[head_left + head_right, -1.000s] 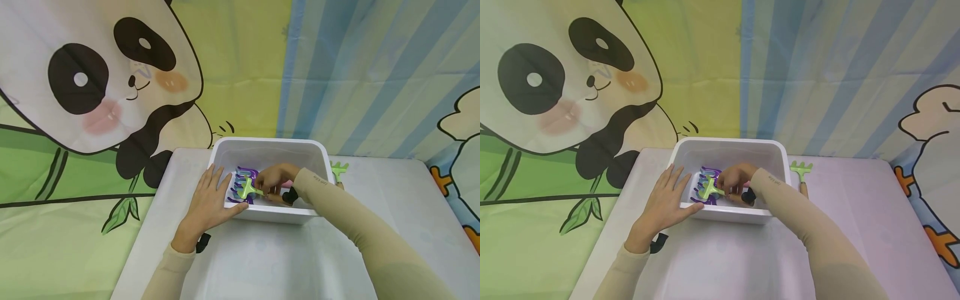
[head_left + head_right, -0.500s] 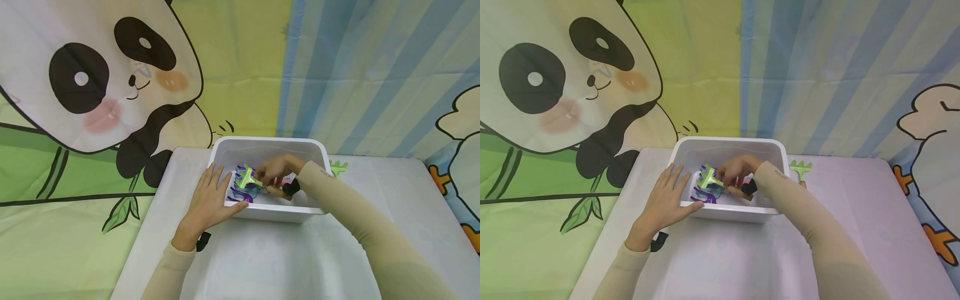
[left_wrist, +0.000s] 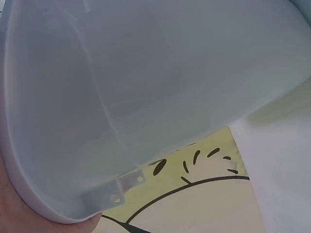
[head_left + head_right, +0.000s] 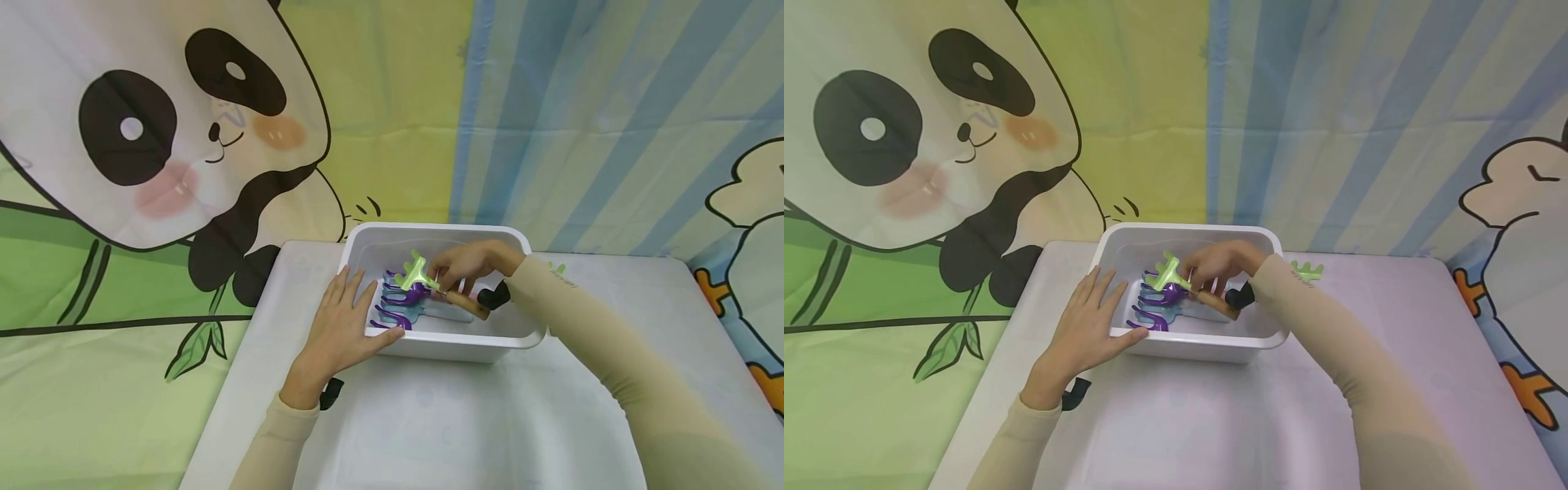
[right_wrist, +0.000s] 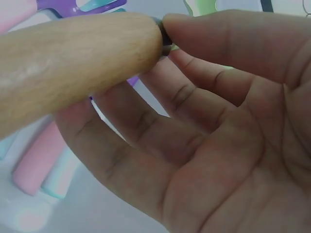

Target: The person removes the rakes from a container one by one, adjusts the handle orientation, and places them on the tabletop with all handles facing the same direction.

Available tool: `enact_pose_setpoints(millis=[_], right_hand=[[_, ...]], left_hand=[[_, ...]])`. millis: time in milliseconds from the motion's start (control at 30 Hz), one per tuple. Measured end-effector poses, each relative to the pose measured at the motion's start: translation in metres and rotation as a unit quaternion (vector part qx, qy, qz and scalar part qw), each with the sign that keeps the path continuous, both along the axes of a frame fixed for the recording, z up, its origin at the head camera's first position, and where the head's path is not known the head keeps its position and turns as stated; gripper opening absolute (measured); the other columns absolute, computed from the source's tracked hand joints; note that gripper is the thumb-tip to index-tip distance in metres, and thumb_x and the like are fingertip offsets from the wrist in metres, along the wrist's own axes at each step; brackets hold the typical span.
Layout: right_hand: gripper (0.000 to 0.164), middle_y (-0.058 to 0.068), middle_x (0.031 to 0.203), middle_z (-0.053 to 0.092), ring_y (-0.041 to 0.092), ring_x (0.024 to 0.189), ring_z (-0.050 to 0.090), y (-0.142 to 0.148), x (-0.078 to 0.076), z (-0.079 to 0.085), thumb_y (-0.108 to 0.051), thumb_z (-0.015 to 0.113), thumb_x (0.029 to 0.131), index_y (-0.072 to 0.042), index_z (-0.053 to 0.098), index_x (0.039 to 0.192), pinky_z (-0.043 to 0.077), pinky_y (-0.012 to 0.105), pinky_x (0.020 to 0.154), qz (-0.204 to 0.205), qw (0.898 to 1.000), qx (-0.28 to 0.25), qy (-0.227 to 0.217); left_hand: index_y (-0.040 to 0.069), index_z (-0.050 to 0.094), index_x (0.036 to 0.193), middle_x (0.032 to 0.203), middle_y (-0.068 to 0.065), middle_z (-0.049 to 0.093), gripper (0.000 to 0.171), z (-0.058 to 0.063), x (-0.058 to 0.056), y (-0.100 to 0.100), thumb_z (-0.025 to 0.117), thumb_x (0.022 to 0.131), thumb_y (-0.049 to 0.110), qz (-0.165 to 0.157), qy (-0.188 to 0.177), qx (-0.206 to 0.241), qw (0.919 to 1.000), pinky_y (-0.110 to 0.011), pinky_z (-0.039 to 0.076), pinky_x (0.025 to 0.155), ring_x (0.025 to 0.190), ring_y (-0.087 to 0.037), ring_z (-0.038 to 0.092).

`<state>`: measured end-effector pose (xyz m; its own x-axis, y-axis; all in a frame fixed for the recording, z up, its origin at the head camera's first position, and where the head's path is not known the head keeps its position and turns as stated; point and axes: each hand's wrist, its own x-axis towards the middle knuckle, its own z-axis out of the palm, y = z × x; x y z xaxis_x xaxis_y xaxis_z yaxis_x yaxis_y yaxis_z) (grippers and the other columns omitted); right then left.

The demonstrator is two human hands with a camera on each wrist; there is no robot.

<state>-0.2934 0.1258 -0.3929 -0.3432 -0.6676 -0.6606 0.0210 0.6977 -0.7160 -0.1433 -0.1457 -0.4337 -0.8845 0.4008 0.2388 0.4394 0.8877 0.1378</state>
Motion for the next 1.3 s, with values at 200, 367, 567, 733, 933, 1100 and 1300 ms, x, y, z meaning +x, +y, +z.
enact_pose_setpoints(millis=[200, 367, 567, 733, 933, 1100, 1300], right_hand=[[0.023, 0.013, 0.097, 0.06, 0.023, 0.087, 0.063, 0.008, 0.004, 0.012, -0.004, 0.054, 0.099, 0.002, 0.05, 0.121, 0.058, 0.041, 0.076, 0.004, 1.0, -0.022, 0.002], [0.024, 0.015, 0.1, 0.06, 0.023, 0.09, 0.064, 0.013, 0.007, 0.021, -0.005, 0.053, 0.1, 0.002, 0.049, 0.122, 0.058, 0.042, 0.078, -0.004, 0.999, -0.039, 0.005], [0.027, 0.018, 0.108, 0.062, 0.025, 0.094, 0.066, 0.02, 0.012, 0.029, -0.004, 0.052, 0.1, 0.005, 0.046, 0.125, 0.058, 0.042, 0.078, -0.029, 0.997, -0.074, 0.005], [0.024, 0.02, 0.112, 0.06, 0.026, 0.092, 0.067, 0.03, 0.016, 0.035, -0.003, 0.049, 0.101, 0.006, 0.047, 0.124, 0.058, 0.042, 0.076, -0.053, 0.994, -0.1, -0.001], [0.025, 0.023, 0.116, 0.058, 0.028, 0.093, 0.065, 0.042, 0.021, 0.046, -0.004, 0.05, 0.103, 0.005, 0.047, 0.126, 0.058, 0.045, 0.08, -0.068, 0.992, -0.108, 0.007], [0.028, 0.023, 0.119, 0.058, 0.029, 0.096, 0.063, 0.055, 0.027, 0.056, -0.005, 0.051, 0.103, 0.005, 0.045, 0.128, 0.057, 0.045, 0.082, -0.075, 0.991, -0.108, 0.022], [0.028, 0.021, 0.117, 0.06, 0.031, 0.099, 0.063, 0.073, 0.035, 0.065, -0.004, 0.05, 0.103, 0.006, 0.045, 0.129, 0.057, 0.045, 0.082, -0.092, 0.99, -0.108, 0.026]], left_hand=[[0.004, 0.047, 0.149, 0.159, -0.021, 0.03, 0.106, 0.002, 0.001, 0.0, 0.036, 0.083, 0.087, 0.003, -0.011, -0.003, 0.9999, -0.045, -0.002, 0.121, 0.151, -0.038, 0.006], [0.005, 0.045, 0.15, 0.16, -0.02, 0.028, 0.106, 0.002, 0.001, 0.001, 0.036, 0.083, 0.087, 0.009, -0.021, -0.005, 0.9997, -0.044, -0.004, 0.121, 0.151, -0.037, 0.004], [0.005, 0.044, 0.151, 0.16, -0.02, 0.028, 0.106, 0.002, 0.001, 0.0, 0.036, 0.084, 0.086, 0.011, -0.024, -0.007, 0.9996, -0.044, -0.005, 0.12, 0.151, -0.037, 0.003], [0.005, 0.044, 0.151, 0.161, -0.02, 0.027, 0.106, 0.002, 0.001, 0.001, 0.036, 0.084, 0.086, 0.01, -0.023, -0.006, 0.9997, -0.044, -0.005, 0.12, 0.151, -0.037, 0.003], [0.004, 0.045, 0.15, 0.16, -0.02, 0.029, 0.105, 0.002, 0.002, 0.001, 0.036, 0.084, 0.086, 0.007, -0.018, -0.004, 0.9998, -0.045, -0.004, 0.121, 0.151, -0.038, 0.005], [0.004, 0.046, 0.149, 0.159, -0.021, 0.029, 0.105, 0.004, 0.002, 0.001, 0.038, 0.084, 0.085, 0.004, -0.017, -0.001, 0.9999, -0.046, -0.002, 0.121, 0.151, -0.039, 0.006], [0.004, 0.046, 0.149, 0.159, -0.021, 0.029, 0.104, 0.002, 0.001, 0.001, 0.038, 0.084, 0.085, 0.005, -0.017, -0.002, 0.9999, -0.048, 0.001, 0.121, 0.151, -0.039, 0.006]])
